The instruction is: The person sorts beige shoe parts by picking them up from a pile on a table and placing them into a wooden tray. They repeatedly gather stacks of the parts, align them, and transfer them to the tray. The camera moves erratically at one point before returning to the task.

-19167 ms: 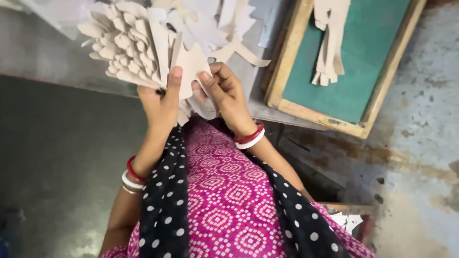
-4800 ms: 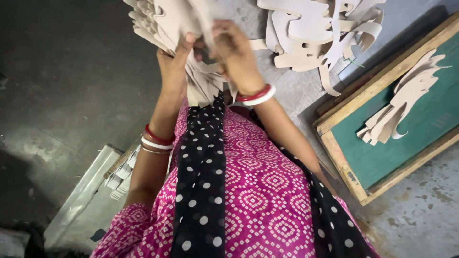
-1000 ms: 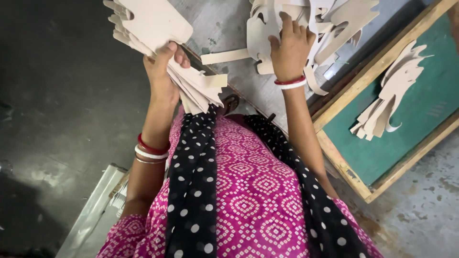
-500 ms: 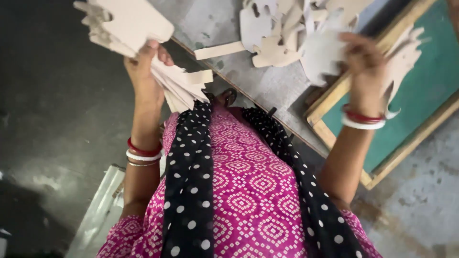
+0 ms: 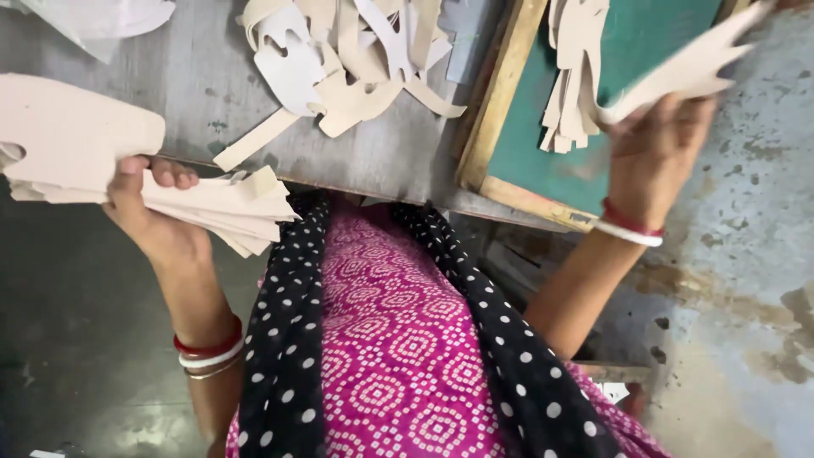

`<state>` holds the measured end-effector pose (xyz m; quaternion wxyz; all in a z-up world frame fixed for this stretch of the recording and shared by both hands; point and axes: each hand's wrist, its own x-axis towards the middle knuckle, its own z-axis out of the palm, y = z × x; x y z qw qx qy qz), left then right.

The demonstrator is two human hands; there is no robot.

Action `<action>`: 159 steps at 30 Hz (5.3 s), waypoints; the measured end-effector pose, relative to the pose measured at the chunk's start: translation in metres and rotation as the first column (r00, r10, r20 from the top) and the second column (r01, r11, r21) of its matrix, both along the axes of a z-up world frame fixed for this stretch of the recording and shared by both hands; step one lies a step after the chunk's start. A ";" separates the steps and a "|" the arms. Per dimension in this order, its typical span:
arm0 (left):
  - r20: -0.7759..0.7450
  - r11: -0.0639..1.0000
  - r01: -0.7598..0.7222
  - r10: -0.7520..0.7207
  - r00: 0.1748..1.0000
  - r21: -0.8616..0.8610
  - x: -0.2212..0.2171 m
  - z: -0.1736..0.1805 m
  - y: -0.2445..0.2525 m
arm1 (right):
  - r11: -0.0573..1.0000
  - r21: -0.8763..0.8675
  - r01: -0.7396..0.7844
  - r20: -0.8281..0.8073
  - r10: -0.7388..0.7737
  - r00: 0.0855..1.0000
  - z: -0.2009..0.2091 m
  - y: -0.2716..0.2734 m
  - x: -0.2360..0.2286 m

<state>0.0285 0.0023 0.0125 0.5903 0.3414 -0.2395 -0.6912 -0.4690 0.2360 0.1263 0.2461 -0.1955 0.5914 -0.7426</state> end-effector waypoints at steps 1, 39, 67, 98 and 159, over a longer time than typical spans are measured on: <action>0.001 1.000 -0.003 0.003 1.000 -0.003 -0.004 0.002 0.002 | 1.000 -0.003 -0.003 0.001 0.003 1.000 0.001 -0.004 -0.020; 0.052 0.999 -0.026 0.024 0.998 0.036 -0.015 -0.001 0.020 | 0.658 0.735 0.165 -0.653 0.619 0.436 -0.141 -0.047 -0.199; 0.055 0.998 -0.030 0.027 0.998 0.062 -0.015 -0.010 0.015 | 0.244 0.966 0.088 -0.259 0.916 0.305 -0.105 -0.043 -0.194; 0.046 0.992 0.038 -0.043 0.998 0.117 -0.032 0.011 0.002 | 0.663 0.609 0.436 -0.793 0.528 0.303 -0.160 -0.042 -0.141; 0.049 0.989 -0.026 0.019 0.999 0.145 -0.036 0.019 0.019 | 0.240 0.489 0.839 -0.841 0.386 0.380 -0.228 -0.076 -0.144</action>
